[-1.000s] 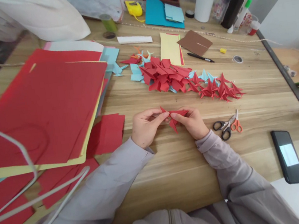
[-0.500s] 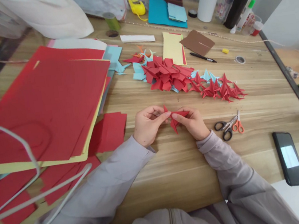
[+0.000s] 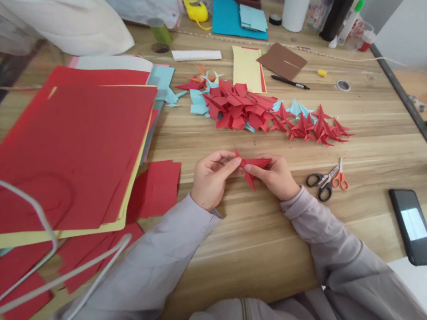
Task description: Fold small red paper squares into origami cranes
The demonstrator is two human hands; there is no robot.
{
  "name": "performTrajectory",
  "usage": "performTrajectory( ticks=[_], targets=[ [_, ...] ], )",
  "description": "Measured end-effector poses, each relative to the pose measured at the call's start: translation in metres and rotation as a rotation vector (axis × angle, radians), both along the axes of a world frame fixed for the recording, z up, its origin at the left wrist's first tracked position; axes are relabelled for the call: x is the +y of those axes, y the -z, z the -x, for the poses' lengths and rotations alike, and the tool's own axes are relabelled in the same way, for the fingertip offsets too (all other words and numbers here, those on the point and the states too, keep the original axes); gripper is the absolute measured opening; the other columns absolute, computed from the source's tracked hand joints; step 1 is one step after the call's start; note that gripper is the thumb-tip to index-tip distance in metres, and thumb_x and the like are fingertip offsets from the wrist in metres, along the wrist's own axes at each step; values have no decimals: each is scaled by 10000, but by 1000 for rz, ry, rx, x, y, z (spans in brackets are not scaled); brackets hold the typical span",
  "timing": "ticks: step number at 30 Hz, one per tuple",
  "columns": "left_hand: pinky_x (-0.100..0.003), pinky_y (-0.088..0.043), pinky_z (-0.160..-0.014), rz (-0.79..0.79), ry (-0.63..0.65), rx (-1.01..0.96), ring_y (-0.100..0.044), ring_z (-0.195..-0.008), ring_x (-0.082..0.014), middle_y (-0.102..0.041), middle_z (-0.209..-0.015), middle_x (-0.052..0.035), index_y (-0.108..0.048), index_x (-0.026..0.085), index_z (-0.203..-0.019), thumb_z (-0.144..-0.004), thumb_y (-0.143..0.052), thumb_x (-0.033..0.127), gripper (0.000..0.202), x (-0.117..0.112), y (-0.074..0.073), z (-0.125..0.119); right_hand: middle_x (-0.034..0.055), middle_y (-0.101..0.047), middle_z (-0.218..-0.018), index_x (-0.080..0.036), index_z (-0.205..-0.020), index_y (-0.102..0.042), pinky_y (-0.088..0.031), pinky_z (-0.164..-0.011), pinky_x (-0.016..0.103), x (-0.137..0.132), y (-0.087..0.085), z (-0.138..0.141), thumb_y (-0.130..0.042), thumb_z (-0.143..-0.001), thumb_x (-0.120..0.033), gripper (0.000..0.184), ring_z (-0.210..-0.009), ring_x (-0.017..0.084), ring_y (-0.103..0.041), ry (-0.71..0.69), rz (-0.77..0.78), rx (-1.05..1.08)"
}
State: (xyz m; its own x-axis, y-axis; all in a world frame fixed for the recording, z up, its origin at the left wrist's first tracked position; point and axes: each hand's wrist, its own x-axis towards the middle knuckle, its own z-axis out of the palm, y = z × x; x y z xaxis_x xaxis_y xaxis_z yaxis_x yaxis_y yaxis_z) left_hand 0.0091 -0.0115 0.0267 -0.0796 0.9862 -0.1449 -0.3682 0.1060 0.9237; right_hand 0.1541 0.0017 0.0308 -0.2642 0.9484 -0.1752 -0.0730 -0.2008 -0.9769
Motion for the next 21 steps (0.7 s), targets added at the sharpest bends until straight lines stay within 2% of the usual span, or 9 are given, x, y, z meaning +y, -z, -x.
performTrajectory(
  ticks=[10, 16, 21],
  targets=[
    [-236, -511, -536, -10, -52, 159, -577, -490, -97, -609, -541, 19, -630, 147, -680, -620, -771, 318, 229, -1, -4, 0, 4, -665, -607, -167, -676, -699, -422, -541, 247, 0, -5, 0, -777, -643, -416, 263, -547, 112, -536, -9, -57, -112],
    [-242, -507, -526, -30, -46, 190, -579, -485, -104, -601, -520, 20, -629, 149, -673, -633, -763, 317, 219, -1, -4, 1, 23, -699, -661, -167, -702, -719, -446, -553, 251, -1, -7, 1, -773, -651, -385, 230, -577, 125, -570, -7, -94, -156],
    [-247, -511, -535, -22, -31, 170, -581, -488, -105, -601, -526, 19, -627, 144, -677, -619, -777, 342, 256, -1, -4, 1, 29, -714, -683, -172, -701, -724, -479, -604, 269, -2, -4, 0, -772, -657, -377, 216, -617, 145, -611, -11, -71, -107]
  ],
)
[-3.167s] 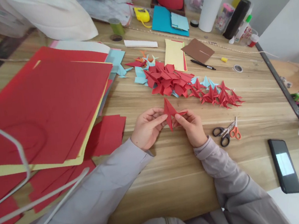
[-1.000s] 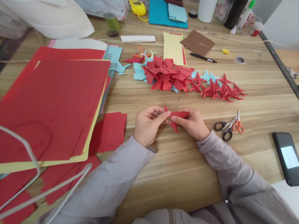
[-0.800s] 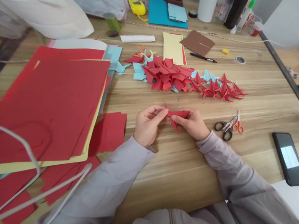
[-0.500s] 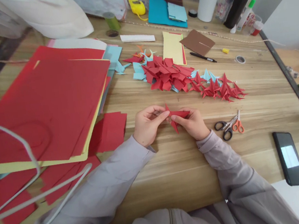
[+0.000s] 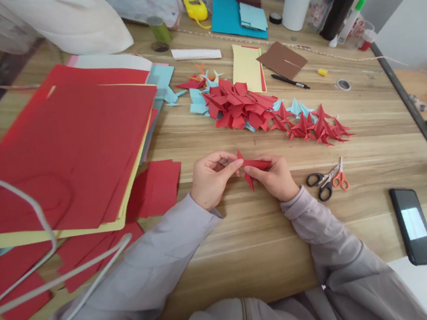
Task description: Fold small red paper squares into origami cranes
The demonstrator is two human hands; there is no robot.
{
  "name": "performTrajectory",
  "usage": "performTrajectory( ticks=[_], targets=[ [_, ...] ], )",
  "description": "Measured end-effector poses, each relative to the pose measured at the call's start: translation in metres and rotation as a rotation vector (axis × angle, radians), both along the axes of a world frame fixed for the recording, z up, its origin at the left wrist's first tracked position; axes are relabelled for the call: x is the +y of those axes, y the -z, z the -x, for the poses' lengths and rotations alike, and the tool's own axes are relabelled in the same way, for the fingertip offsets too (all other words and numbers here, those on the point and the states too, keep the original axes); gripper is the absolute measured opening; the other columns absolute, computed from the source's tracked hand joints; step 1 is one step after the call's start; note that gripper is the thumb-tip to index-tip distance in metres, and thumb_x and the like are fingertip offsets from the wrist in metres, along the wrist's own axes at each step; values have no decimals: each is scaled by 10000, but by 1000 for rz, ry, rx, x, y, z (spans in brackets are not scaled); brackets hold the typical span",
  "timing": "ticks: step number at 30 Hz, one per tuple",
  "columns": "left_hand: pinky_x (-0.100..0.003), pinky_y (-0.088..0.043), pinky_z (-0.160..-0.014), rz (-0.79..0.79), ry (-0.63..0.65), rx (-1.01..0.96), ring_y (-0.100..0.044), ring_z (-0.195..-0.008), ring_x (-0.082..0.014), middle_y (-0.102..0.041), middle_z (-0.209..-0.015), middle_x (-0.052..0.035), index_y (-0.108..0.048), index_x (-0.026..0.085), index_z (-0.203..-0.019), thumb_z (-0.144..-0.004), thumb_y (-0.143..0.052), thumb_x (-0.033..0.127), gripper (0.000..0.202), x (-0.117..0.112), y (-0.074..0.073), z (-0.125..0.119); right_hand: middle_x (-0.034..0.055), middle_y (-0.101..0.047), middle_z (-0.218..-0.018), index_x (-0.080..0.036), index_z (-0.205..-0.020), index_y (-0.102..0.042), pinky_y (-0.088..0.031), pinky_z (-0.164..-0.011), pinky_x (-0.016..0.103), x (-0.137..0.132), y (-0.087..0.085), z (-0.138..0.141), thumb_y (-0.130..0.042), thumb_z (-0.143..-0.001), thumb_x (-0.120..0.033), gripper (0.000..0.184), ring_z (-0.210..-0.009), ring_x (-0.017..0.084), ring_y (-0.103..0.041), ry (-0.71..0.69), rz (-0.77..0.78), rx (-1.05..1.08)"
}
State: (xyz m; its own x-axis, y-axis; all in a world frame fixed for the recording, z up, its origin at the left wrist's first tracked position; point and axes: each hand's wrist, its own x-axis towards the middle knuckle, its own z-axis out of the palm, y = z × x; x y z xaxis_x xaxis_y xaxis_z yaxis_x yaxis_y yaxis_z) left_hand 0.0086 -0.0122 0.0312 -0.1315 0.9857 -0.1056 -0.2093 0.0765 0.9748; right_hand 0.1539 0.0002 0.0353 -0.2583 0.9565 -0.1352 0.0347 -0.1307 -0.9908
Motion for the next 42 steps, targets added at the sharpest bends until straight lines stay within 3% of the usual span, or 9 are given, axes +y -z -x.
performTrajectory(
  ticks=[4, 15, 26, 34, 42],
  targets=[
    [-255, -527, -563, 9, 39, -41, -602, -520, -111, -620, -564, 17, -619, 146, -683, -563, -815, 350, 308, 0, 1, 0, 31, -723, -696, -177, -697, -722, -499, -642, 284, 0, 3, -1, -787, -641, -370, 211, -637, 156, -632, 35, 30, 47],
    [-282, -525, -560, 85, 115, -257, -611, -503, -125, -641, -575, 3, -610, 135, -682, -496, -848, 290, 340, 3, 5, 3, 28, -728, -702, -190, -709, -724, -539, -710, 315, 0, 4, -2, -775, -668, -360, 182, -689, 184, -669, -39, 50, 127],
    [-274, -543, -581, 61, 62, -202, -613, -525, -116, -647, -572, 0, -641, 136, -698, -581, -811, 343, 293, 2, 4, -1, 14, -716, -672, -181, -693, -716, -513, -664, 278, 1, 7, 1, -806, -624, -325, 183, -650, 152, -648, 31, 100, 150],
    [-256, -532, -554, 104, 78, -255, -603, -496, -110, -646, -537, -6, -633, 121, -671, -528, -837, 338, 330, 4, 4, 0, 5, -718, -667, -177, -713, -723, -520, -664, 261, 1, 9, -1, -801, -641, -303, 164, -639, 141, -658, 2, 117, 219],
    [-231, -489, -513, 92, 59, -225, -586, -461, -99, -635, -520, 9, -605, 119, -692, -518, -842, 302, 347, 2, -1, -1, 28, -736, -686, -164, -712, -733, -522, -653, 260, 0, 3, -1, -799, -642, -313, 178, -649, 152, -667, -25, 33, 81]
  ],
)
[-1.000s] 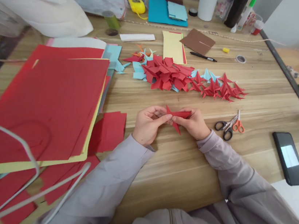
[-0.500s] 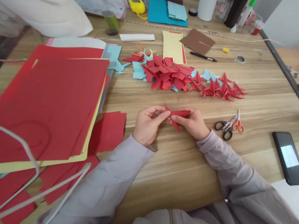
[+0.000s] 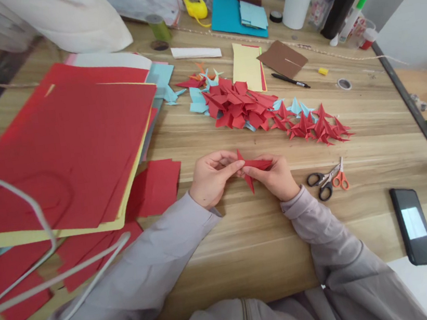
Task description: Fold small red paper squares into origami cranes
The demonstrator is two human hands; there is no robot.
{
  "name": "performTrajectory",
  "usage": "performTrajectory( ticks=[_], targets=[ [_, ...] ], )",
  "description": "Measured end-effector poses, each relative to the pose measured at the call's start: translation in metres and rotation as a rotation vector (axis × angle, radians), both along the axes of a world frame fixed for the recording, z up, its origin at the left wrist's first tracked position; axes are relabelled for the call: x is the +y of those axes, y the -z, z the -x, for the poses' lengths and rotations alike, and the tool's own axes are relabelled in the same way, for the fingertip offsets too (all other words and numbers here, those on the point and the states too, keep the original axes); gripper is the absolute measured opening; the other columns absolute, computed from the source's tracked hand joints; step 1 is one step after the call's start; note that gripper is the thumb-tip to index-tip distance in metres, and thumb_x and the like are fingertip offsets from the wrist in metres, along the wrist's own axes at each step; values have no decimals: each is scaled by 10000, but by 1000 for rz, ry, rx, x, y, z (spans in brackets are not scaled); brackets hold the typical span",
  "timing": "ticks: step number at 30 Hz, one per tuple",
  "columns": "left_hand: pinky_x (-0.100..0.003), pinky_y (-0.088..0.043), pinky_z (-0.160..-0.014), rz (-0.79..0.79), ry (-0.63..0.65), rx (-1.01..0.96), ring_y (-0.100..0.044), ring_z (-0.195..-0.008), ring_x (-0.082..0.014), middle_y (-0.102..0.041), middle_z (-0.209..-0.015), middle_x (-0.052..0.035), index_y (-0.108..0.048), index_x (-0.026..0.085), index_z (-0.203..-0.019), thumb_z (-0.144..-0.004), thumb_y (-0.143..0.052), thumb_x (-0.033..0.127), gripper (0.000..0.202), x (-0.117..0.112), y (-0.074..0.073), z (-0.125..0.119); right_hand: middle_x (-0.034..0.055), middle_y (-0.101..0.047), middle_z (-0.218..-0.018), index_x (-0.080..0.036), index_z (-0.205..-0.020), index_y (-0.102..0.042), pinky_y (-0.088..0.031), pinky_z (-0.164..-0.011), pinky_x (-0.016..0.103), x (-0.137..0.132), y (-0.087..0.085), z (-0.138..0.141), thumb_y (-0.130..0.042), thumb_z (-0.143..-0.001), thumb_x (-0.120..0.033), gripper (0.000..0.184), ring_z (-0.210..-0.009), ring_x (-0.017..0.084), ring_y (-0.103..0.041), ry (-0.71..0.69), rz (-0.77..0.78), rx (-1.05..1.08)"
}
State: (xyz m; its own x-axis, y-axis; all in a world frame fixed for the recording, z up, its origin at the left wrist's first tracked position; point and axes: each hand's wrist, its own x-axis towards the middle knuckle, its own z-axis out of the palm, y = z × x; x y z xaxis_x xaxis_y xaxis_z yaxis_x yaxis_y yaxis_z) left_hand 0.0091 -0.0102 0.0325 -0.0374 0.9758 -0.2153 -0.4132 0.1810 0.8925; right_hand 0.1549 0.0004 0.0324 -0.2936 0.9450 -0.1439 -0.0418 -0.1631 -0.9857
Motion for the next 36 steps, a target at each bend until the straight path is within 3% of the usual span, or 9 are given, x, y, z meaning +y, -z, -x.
performTrajectory(
  ticks=[9, 16, 24, 36],
  targets=[
    [-216, -447, -458, 34, 159, -186, -565, -430, -96, -612, -503, 27, -589, 119, -762, -558, -831, 262, 347, 1, 2, 5, 24, -726, -668, -162, -711, -712, -522, -637, 258, 0, 4, -4, -761, -707, -270, 118, -619, 142, -659, -87, 39, 157],
    [-197, -457, -459, 91, 245, -333, -597, -451, -109, -628, -501, 5, -626, 114, -787, -567, -828, 237, 323, 0, 3, 6, 22, -708, -629, -160, -668, -700, -513, -591, 248, -3, -2, -1, -771, -689, -254, 119, -587, 135, -647, -117, 129, 285],
    [-223, -505, -528, 87, 149, -315, -631, -494, -115, -677, -573, -6, -622, 113, -759, -521, -846, 173, 332, -1, 1, 3, 3, -696, -601, -166, -651, -699, -505, -530, 231, -1, -3, 2, -809, -624, -283, 163, -522, 112, -608, -10, 211, 268],
    [-206, -468, -494, 37, 358, -379, -619, -497, -122, -628, -517, -2, -646, 109, -708, -587, -812, 190, 221, -1, 2, 9, 24, -689, -603, -151, -669, -697, -523, -532, 225, -4, -5, -1, -784, -672, -271, 148, -582, 131, -639, -163, 192, 348]
  ],
)
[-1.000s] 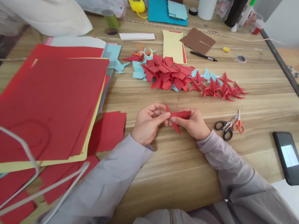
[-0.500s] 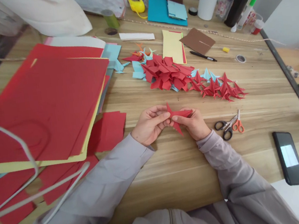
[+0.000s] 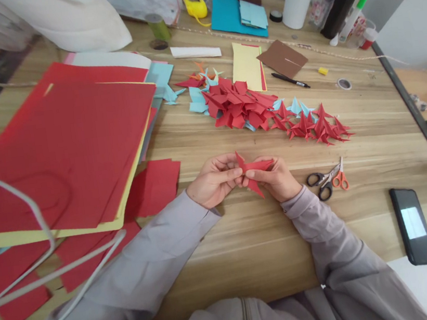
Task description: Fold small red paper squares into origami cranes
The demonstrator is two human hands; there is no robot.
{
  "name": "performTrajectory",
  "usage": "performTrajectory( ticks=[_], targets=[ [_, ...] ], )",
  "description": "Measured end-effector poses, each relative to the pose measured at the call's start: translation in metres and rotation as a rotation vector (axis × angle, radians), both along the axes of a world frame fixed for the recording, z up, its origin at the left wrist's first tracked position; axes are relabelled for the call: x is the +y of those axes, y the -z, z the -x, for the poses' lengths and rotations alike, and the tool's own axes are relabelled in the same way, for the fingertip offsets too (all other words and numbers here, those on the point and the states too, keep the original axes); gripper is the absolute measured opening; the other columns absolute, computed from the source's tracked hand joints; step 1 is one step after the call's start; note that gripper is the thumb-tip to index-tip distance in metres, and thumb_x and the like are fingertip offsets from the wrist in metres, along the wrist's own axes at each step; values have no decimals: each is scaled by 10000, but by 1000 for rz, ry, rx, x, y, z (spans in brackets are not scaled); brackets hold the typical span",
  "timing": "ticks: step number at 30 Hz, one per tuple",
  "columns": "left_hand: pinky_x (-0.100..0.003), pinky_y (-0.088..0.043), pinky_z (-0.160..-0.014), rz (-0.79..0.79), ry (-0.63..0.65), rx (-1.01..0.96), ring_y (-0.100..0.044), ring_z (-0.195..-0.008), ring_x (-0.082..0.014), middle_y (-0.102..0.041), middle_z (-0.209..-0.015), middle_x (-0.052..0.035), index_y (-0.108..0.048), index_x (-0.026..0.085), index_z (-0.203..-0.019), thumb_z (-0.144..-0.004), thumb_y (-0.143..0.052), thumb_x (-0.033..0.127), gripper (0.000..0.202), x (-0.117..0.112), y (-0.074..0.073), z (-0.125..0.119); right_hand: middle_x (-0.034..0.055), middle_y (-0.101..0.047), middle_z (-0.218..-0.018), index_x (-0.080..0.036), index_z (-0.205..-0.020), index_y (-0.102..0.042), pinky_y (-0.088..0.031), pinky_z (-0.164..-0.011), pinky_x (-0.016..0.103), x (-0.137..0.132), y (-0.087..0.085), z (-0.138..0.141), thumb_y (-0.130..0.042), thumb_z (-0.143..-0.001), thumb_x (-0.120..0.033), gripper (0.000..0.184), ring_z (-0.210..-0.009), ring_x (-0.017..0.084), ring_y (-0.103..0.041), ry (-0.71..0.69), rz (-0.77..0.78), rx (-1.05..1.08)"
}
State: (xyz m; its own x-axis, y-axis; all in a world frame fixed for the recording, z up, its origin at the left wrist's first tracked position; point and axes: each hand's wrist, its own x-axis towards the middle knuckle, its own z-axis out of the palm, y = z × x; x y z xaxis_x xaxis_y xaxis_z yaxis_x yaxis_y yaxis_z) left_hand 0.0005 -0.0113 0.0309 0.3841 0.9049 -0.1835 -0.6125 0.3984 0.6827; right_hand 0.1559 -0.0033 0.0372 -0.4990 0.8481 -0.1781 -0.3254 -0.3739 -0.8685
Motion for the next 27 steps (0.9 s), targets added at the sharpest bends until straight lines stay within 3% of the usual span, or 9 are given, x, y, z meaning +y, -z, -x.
performTrajectory(
  ticks=[7, 22, 27],
  targets=[
    [-219, -460, -480, -28, 42, -25, -618, -498, -135, -616, -514, 11, -665, 130, -829, -608, -800, 187, 265, -2, -2, 1, 29, -682, -571, -147, -664, -678, -496, -447, 217, 0, -1, 0, -806, -632, -320, 217, -546, 148, -637, -28, 22, -13],
    [-205, -459, -462, -20, 83, -43, -631, -509, -140, -615, -521, -1, -646, 117, -751, -598, -813, 204, 242, -2, -3, 0, 21, -674, -545, -143, -668, -673, -489, -416, 209, 1, 0, -4, -814, -623, -318, 229, -486, 129, -607, -61, 65, 0],
    [-222, -492, -486, 27, -8, -45, -608, -501, -118, -632, -547, -1, -664, 117, -766, -598, -809, 180, 231, -1, -4, -2, 26, -675, -582, -139, -670, -700, -500, -446, 197, 2, 0, -1, -788, -661, -329, 209, -517, 115, -604, -19, 66, -6]
  ],
)
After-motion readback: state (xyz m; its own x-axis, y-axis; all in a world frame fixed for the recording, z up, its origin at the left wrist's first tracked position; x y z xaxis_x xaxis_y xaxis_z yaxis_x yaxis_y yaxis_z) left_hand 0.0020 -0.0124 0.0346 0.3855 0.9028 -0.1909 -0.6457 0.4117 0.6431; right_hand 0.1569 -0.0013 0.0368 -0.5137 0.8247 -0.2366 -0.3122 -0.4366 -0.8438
